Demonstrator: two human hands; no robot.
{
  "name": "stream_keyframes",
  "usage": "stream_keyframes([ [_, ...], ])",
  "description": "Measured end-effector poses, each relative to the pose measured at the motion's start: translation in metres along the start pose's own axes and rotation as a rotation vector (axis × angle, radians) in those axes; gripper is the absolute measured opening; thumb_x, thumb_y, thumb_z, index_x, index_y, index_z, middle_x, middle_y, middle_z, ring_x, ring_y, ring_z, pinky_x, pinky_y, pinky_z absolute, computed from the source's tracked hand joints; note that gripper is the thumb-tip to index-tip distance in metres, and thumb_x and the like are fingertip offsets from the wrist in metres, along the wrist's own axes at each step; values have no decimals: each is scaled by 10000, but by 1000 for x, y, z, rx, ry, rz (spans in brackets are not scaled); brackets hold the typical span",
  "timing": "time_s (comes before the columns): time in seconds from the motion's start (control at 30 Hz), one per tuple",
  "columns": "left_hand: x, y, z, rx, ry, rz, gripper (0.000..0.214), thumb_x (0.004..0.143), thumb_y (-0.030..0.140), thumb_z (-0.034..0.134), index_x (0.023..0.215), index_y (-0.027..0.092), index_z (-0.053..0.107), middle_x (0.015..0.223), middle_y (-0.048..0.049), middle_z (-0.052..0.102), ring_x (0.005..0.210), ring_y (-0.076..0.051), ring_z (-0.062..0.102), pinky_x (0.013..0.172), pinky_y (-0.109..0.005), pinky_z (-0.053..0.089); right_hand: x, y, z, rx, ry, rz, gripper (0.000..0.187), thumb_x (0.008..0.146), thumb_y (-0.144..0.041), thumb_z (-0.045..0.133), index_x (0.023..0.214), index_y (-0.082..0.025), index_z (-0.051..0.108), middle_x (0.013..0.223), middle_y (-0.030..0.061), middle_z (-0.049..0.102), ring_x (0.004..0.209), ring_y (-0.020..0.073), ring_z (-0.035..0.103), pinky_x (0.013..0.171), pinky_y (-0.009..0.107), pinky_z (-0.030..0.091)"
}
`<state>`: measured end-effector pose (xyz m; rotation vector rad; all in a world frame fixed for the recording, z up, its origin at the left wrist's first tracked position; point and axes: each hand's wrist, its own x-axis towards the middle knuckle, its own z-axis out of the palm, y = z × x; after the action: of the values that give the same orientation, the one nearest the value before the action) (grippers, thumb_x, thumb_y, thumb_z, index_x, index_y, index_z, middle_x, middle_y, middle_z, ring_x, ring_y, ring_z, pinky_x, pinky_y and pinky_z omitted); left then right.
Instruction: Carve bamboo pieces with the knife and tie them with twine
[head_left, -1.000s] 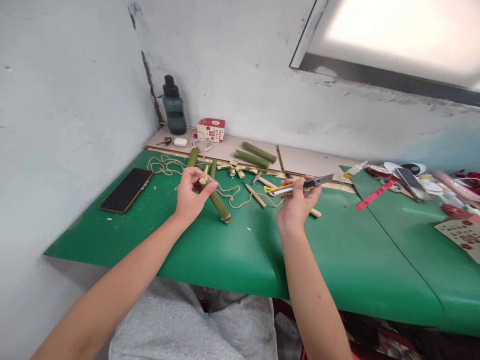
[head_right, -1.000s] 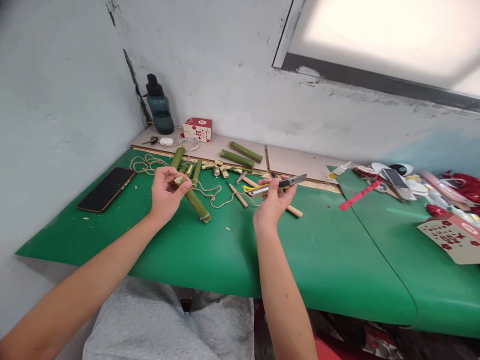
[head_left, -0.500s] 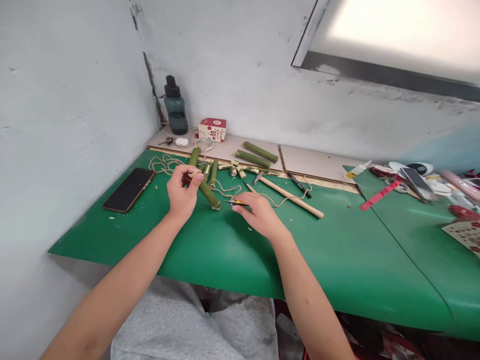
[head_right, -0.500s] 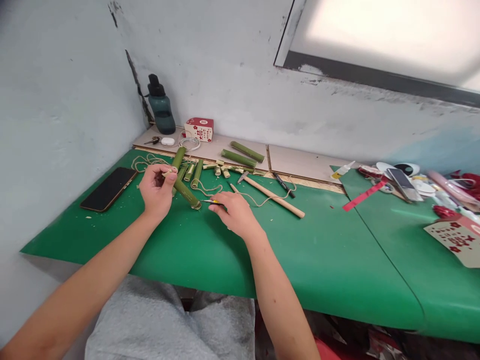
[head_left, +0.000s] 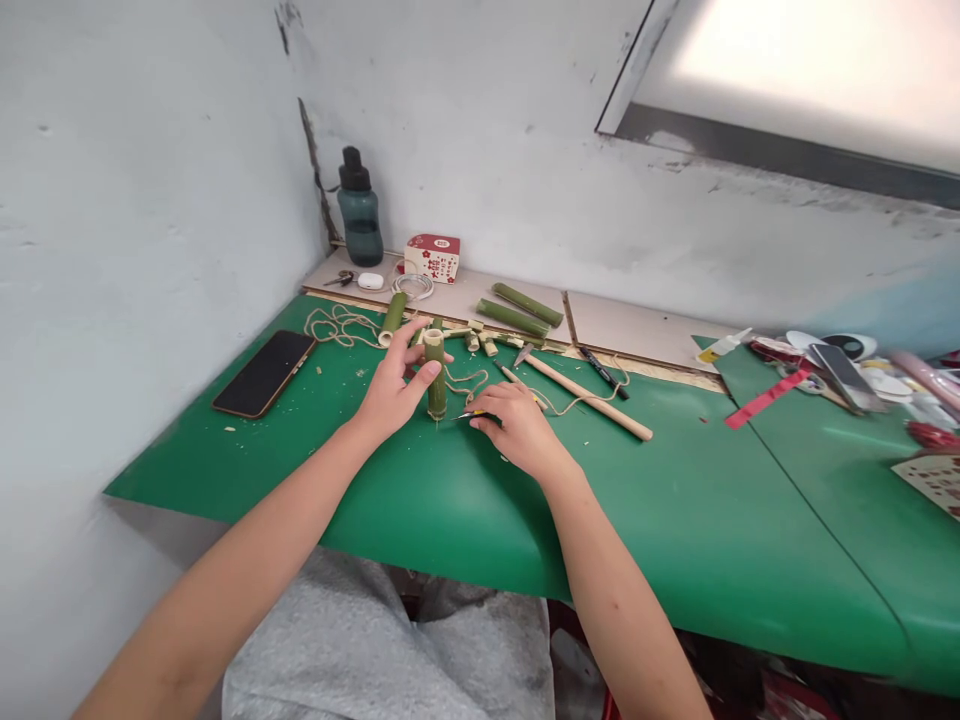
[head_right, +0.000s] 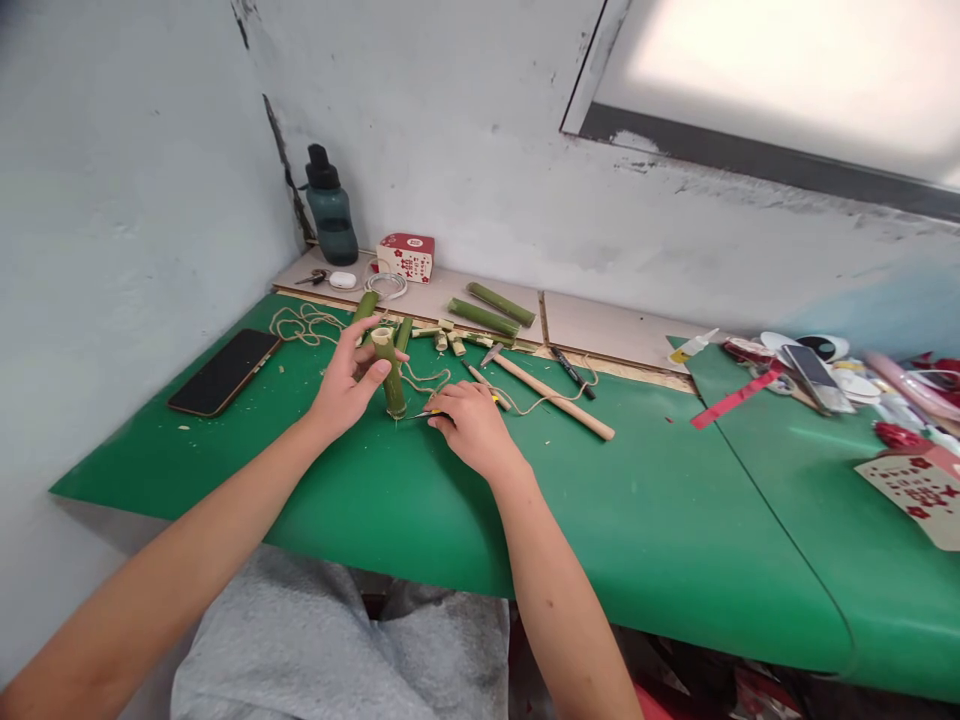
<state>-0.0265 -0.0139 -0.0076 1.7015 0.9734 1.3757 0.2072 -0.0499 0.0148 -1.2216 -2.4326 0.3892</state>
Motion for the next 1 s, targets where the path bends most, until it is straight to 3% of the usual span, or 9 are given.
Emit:
stream_keyframes([
  [0.13, -1, 6, 0, 50, -79, -31, 436, 984, 542, 612, 1278, 223, 650, 1104, -104, 777, 1023, -259, 731, 782, -337, 553, 2, -4, 5, -21, 3, 13, 128, 951, -152, 711, 1038, -237, 750, 1049, 49, 769, 1027, 249, 651, 936, 414, 425],
  [0.2, -1, 8, 0, 90, -90, -42, 399, 981, 535, 616, 1176, 196, 697, 1088, -101, 779, 990, -256, 730, 790, -337, 556, 3, -5, 9, -37, 9, 9, 127, 948, -161, 720, 1047, -234, 751, 1042, 55, 765, 1025, 251, 642, 921, 407, 422],
  [0.73, -2, 12, 0, 145, -80, -51, 385, 934, 504, 674, 1117, 167, 710, 1022, -103, 783, 937, -248, 729, 773, -335, 543, 8, -4, 24, -73, 55, 38, 117, 957, -191, 715, 1052, -238, 765, 1034, 58, 769, 1005, 248, 625, 867, 398, 418],
  [1.0, -1, 11, 0, 138, -106, 16, 336, 933, 449, 696, 1157, 200, 730, 981, -48, 795, 891, -204, 728, 733, -286, 528, 11, -7, 28, -152, 20, 75, 124, 953, -200, 718, 1053, -247, 775, 1002, 54, 755, 986, 257, 609, 836, 404, 391],
])
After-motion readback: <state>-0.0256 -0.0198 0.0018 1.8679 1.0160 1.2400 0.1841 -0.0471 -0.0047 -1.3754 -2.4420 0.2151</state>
